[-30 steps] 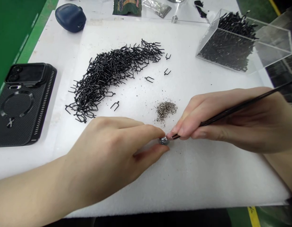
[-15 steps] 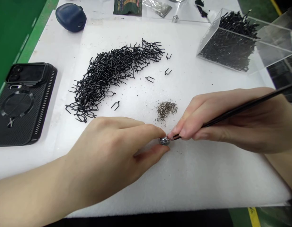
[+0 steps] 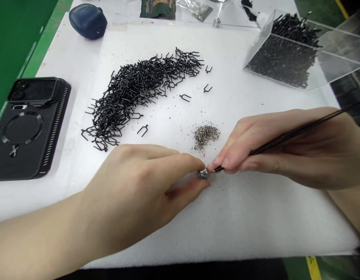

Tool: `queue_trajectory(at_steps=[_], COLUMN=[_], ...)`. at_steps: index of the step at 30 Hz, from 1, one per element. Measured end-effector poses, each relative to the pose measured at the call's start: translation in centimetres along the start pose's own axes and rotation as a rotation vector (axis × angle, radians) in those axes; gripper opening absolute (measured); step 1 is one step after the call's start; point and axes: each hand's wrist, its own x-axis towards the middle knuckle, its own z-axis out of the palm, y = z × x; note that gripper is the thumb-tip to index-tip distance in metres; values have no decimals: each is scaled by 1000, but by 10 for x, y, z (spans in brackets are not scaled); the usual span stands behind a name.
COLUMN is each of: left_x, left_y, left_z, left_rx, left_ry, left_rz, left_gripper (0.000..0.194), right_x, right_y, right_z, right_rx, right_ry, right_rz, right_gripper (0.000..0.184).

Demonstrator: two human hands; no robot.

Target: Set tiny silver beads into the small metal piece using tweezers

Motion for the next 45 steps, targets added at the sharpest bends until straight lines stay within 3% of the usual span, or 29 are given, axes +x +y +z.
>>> queue_trajectory(at_steps=[5,19,22,25,28,31,36,39,41,45], left_x=[1,-2,2,4,4,1,-4,-4,-3,0], left_y=[4,-3,1,3,1,-4,-8,-9,-9,-10], left_z=[-6,0,-3,-3,-1,2,7,10,11,13], left_rx=[20,-8,-17,-7,-29,-32,-34,-31,-23,-26], left_ry=[-59,-19,-16,-62,-41,-17,56,35,19,12], left_rz=[-51,-4,-25,-76,-71,-57,-59,-81,-112,-128], left_gripper=[10,11,10,11,11,10,10,11,9,12], right_x=[0,-6,-6,-5,-7,-12,-26,-30,-29,-10], right_y=[0,2,0,2,3,0,-3,-4,-8,-23], right_z=[3,1,1,1,-2,-15,-48,-60,-63,-58], right_rx=[3,67,131,167,-138,-467,-653,-722,-755,-731], right_ry=[5,-11,101,340,460,364,66,-76,-105,-15], right_rz=[-2,63,86,-7,-54,6,109,111,157,286], right_gripper=[6,3,3,5,13,19,32,39,43,42])
